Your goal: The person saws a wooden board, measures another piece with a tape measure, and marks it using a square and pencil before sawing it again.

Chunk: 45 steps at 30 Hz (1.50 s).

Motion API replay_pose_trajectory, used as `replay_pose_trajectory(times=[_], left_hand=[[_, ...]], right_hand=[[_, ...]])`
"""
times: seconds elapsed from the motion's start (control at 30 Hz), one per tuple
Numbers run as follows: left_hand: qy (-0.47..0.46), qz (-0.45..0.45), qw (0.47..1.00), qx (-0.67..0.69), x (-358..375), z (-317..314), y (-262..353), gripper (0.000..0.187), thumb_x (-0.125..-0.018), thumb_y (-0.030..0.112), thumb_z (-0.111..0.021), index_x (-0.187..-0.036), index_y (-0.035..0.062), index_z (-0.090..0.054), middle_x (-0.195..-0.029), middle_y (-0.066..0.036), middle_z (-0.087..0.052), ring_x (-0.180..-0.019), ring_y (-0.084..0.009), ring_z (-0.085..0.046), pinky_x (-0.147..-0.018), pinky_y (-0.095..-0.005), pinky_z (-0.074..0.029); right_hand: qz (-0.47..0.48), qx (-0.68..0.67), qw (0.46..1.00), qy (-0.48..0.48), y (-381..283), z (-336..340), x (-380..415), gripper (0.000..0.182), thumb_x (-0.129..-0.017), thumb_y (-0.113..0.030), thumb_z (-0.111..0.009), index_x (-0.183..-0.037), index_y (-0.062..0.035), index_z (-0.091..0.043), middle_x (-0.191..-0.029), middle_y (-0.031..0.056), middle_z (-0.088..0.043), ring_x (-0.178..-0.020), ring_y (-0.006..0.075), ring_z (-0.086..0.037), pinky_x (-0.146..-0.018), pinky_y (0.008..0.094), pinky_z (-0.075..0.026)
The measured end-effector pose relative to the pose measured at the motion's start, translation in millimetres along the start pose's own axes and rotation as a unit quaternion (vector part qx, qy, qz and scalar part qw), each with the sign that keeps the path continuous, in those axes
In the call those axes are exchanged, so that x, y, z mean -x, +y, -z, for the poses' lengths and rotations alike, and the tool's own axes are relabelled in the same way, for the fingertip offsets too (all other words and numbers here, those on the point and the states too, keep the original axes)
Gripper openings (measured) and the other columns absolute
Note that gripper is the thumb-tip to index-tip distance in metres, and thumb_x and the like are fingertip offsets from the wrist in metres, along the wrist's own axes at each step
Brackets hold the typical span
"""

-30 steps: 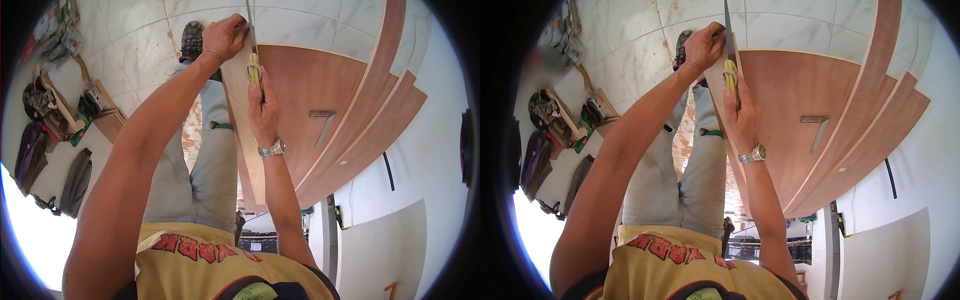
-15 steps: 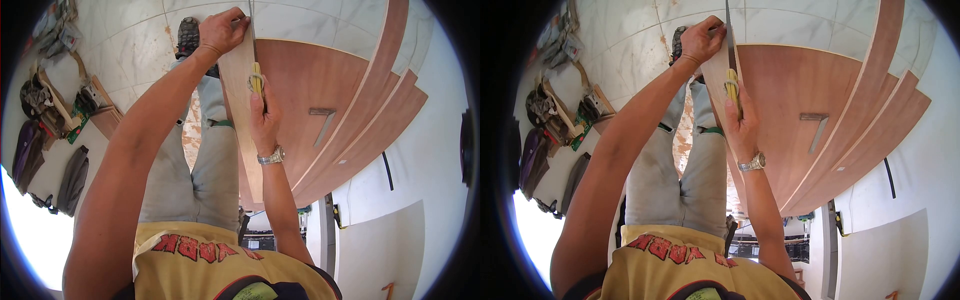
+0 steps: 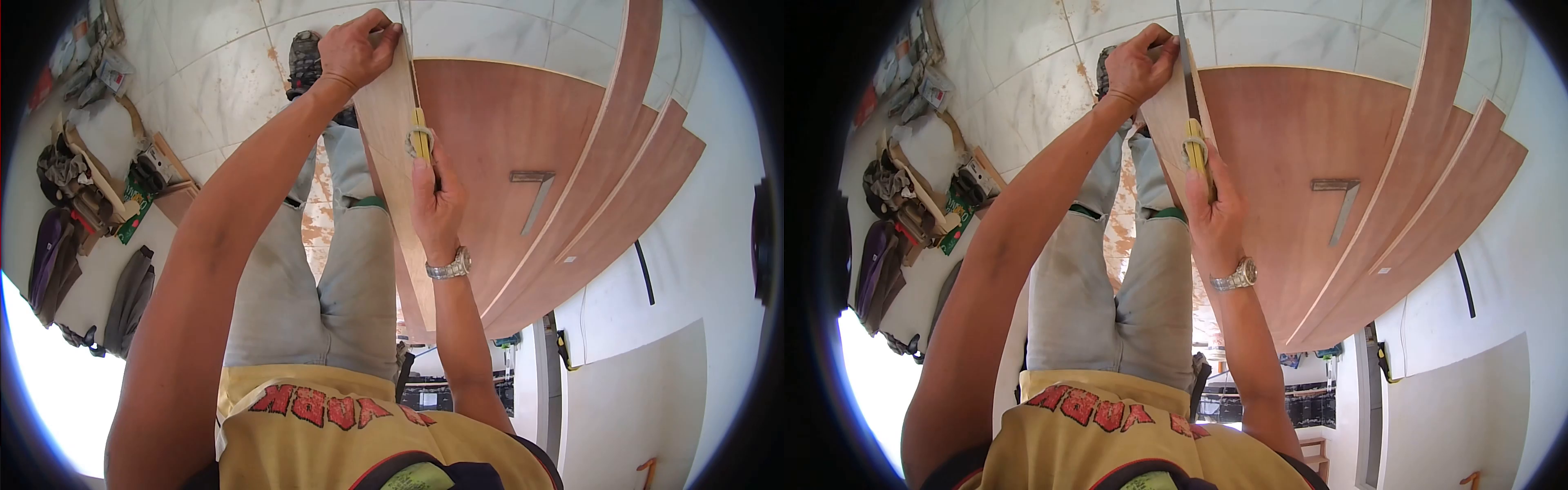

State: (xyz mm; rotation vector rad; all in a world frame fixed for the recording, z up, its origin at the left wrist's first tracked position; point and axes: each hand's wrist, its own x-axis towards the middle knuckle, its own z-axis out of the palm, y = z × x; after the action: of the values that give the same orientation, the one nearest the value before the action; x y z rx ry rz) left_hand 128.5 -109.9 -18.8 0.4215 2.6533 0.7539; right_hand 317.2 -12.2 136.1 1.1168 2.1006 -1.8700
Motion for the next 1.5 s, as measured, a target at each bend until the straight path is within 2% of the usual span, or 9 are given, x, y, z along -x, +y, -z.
replay_pose_trajectory(times=[0.17, 0.27, 0.47, 0.57, 0.87, 1.07, 1.2, 1.3, 1.5], left_hand=[[-0.003, 0.000, 1.000, 0.002, 0.2, 3.5, 2.3, 0.019, -0.091, 0.038, -0.070, -0.092, 0.0190, -0.069, -0.084, -0.003, -0.076, -0.077, -0.0321, -0.070, -0.068, -0.0425, -0.052], [-0.005, 0.003, 1.000, 0.010, 0.1, 3.9, 1.6, 0.020, -0.091, 0.039, -0.070, -0.091, 0.0189, -0.069, -0.084, -0.003, -0.076, -0.076, -0.0322, -0.070, -0.068, -0.0428, -0.052], [0.040, -0.017, 0.998, 0.048, -0.4, -1.7, -0.7, 0.025, -0.092, 0.046, -0.067, -0.087, 0.0216, -0.069, -0.075, -0.004, -0.073, -0.075, -0.0332, -0.070, -0.066, -0.0450, -0.053], [-0.001, 0.011, 1.000, 0.026, -0.1, -0.1, -1.1, 0.024, -0.092, 0.045, -0.067, -0.087, 0.0215, -0.069, -0.076, -0.004, -0.073, -0.076, -0.0338, -0.070, -0.066, -0.0451, -0.053], [0.020, -0.007, 0.999, 0.038, 0.1, 1.6, 2.9, 0.024, -0.093, 0.040, -0.069, -0.089, 0.0170, -0.068, -0.077, -0.003, -0.073, -0.071, -0.0311, -0.068, -0.065, -0.0417, -0.051], [-0.030, 0.061, 0.993, 0.092, -2.4, 9.6, 5.5, 0.031, -0.096, 0.045, -0.062, -0.091, 0.0152, -0.067, -0.080, -0.007, -0.072, -0.078, -0.0333, -0.069, -0.066, -0.0434, -0.051], [-0.111, 0.095, 0.987, 0.058, -12.3, 21.5, 13.1, 0.031, -0.099, 0.042, -0.060, -0.093, 0.0128, -0.065, -0.080, -0.009, -0.072, -0.078, -0.0359, -0.068, -0.065, -0.0438, -0.051], [-0.167, 0.007, 0.985, 0.051, -24.9, 32.8, 3.6, 0.027, -0.098, 0.038, -0.062, -0.093, 0.0118, -0.064, -0.075, -0.012, -0.069, -0.073, -0.0381, -0.067, -0.062, -0.0451, -0.050], [-0.184, 0.008, 0.977, 0.109, -26.6, 27.8, -6.2, 0.029, -0.096, 0.040, -0.063, -0.087, 0.0122, -0.061, -0.069, -0.010, -0.066, -0.071, -0.0392, -0.064, -0.060, -0.0496, -0.049]], right_hand=[[-0.062, -0.004, 0.997, -0.039, -7.6, -6.3, -31.7, 0.044, -0.104, -0.023, -0.059, -0.140, 0.0024, -0.056, -0.117, 0.0156, -0.072, -0.102, 0.0195, -0.069, -0.090, 0.0310, -0.053], [0.013, 0.029, 0.999, 0.012, 6.7, -4.6, -4.9, 0.044, -0.103, -0.024, -0.060, -0.138, 0.0027, -0.058, -0.110, 0.0144, -0.073, -0.094, 0.0171, -0.068, -0.083, 0.0305, -0.053], [-0.103, -0.001, 0.994, -0.030, -12.0, -3.3, -29.3, 0.043, -0.103, -0.023, -0.061, -0.136, 0.0040, -0.058, -0.113, 0.0159, -0.072, -0.103, 0.0205, -0.069, -0.092, 0.0320, -0.052], [-0.052, -0.002, 0.998, -0.019, -8.2, -9.1, -31.0, 0.044, -0.103, -0.024, -0.061, -0.136, 0.0044, -0.058, -0.113, 0.0159, -0.072, -0.103, 0.0197, -0.068, -0.092, 0.0309, -0.052], [-0.112, 0.032, 0.992, -0.043, -28.9, -3.4, -39.0, 0.047, -0.104, -0.031, -0.058, -0.136, 0.0034, -0.057, -0.107, 0.0154, -0.074, -0.093, 0.0179, -0.071, -0.078, 0.0305, -0.055], [0.011, 0.082, 0.996, -0.027, -28.8, -14.3, -36.4, 0.051, -0.106, -0.034, -0.053, -0.144, -0.0004, -0.050, -0.103, 0.0186, -0.073, -0.079, 0.0246, -0.072, -0.070, 0.0337, -0.055], [-0.083, 0.087, 0.990, -0.068, -54.3, -14.2, -40.8, 0.052, -0.108, -0.033, -0.050, -0.147, 0.0005, -0.046, -0.105, 0.0203, -0.072, -0.082, 0.0274, -0.072, -0.072, 0.0351, -0.055], [-0.101, 0.094, 0.989, -0.058, -62.2, -15.4, -46.9, 0.051, -0.108, -0.031, -0.049, -0.147, 0.0018, -0.046, -0.104, 0.0214, -0.072, -0.082, 0.0290, -0.072, -0.073, 0.0349, -0.055], [-0.144, 0.098, 0.983, -0.050, -87.5, -22.7, -52.9, 0.046, -0.107, -0.026, -0.050, -0.143, 0.0033, -0.051, -0.097, 0.0236, -0.071, -0.078, 0.0273, -0.071, -0.070, 0.0348, -0.054]])
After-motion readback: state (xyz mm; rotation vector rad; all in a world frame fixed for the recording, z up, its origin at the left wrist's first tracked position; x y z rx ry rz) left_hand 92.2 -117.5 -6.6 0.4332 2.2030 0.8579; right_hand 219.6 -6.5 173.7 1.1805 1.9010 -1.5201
